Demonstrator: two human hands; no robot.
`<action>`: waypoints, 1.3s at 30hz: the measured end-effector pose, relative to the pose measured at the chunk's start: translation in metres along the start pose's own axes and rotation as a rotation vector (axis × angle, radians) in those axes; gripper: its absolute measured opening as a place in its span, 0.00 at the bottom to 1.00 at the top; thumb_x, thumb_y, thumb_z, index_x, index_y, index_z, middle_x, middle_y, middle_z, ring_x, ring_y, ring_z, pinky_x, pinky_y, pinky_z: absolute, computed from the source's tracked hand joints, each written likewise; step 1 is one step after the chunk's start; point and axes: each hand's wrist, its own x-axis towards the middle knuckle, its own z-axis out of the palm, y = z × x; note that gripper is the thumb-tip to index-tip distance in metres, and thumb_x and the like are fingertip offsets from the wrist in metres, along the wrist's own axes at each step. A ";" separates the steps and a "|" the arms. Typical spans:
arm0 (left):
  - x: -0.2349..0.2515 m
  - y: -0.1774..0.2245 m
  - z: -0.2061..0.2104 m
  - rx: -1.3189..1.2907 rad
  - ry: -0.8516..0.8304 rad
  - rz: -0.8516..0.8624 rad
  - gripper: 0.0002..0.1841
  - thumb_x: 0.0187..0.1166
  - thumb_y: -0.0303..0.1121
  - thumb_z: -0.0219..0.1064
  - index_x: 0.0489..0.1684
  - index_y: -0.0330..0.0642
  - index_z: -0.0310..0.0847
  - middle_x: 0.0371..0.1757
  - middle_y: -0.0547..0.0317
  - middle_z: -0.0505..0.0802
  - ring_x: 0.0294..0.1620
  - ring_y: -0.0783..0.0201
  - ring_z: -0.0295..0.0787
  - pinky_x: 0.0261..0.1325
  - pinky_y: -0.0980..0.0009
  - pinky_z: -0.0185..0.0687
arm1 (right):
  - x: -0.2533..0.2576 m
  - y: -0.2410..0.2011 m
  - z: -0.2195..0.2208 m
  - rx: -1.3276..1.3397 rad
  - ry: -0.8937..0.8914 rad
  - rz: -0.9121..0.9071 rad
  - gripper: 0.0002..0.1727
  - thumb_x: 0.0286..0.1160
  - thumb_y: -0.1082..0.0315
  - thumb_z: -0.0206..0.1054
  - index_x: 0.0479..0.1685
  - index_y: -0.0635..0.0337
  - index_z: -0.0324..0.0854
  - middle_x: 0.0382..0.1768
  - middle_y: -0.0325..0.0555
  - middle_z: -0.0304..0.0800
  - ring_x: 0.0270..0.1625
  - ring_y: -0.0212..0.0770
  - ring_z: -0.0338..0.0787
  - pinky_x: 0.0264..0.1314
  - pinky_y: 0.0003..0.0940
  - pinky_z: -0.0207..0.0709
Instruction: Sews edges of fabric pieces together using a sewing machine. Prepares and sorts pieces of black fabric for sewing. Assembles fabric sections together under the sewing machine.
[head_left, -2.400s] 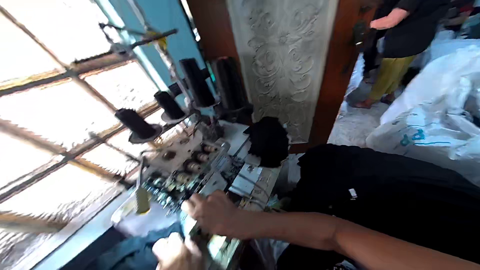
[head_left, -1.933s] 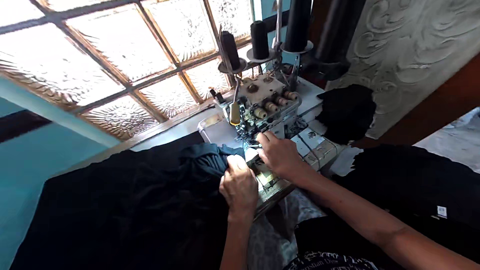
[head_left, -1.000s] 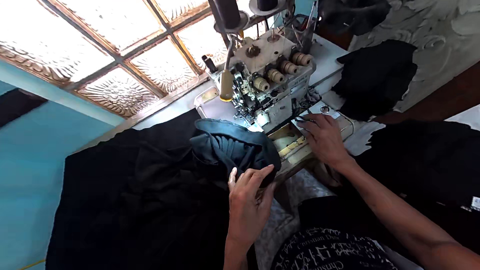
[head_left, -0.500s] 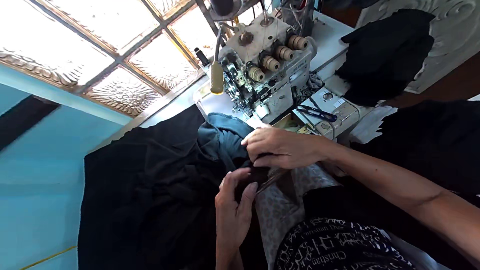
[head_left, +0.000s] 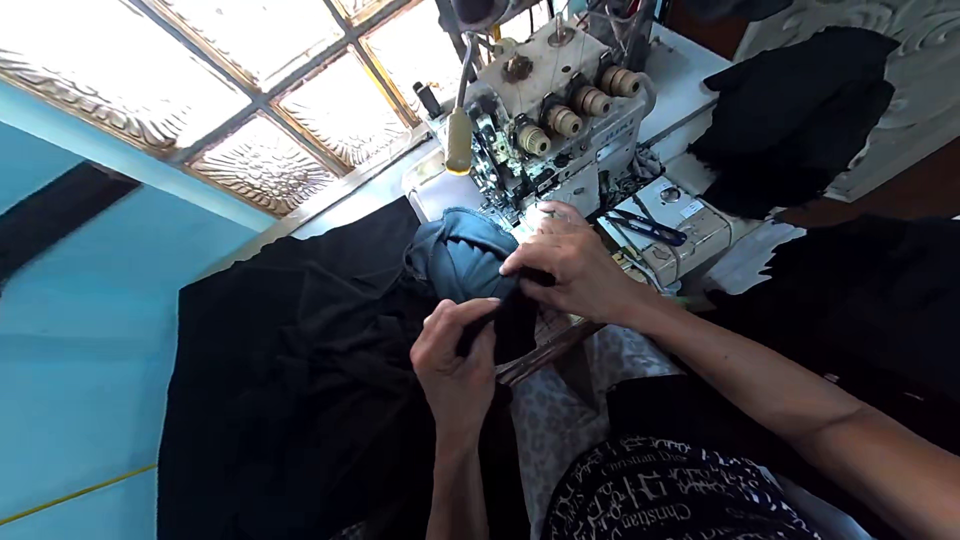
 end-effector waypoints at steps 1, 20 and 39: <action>-0.003 0.000 0.005 0.068 -0.013 0.025 0.05 0.75 0.24 0.69 0.40 0.39 0.91 0.35 0.70 0.88 0.41 0.81 0.78 0.51 0.83 0.72 | 0.000 0.002 0.003 -0.076 0.030 -0.022 0.07 0.68 0.71 0.70 0.39 0.58 0.94 0.26 0.46 0.91 0.34 0.48 0.88 0.78 0.60 0.63; -0.022 0.003 0.031 0.442 -0.078 0.196 0.12 0.77 0.29 0.63 0.41 0.46 0.97 0.23 0.58 0.85 0.32 0.61 0.81 0.62 0.59 0.67 | -0.016 0.015 -0.008 -0.277 0.002 0.130 0.14 0.58 0.78 0.73 0.45 0.60 0.90 0.41 0.52 0.90 0.51 0.57 0.91 0.74 0.69 0.67; 0.014 -0.014 -0.079 0.308 -0.055 0.008 0.08 0.79 0.24 0.66 0.44 0.27 0.88 0.49 0.48 0.90 0.50 0.73 0.86 0.56 0.81 0.81 | -0.127 -0.105 0.017 0.502 -0.760 0.025 0.13 0.80 0.64 0.68 0.36 0.65 0.89 0.38 0.53 0.95 0.50 0.54 0.95 0.62 0.57 0.82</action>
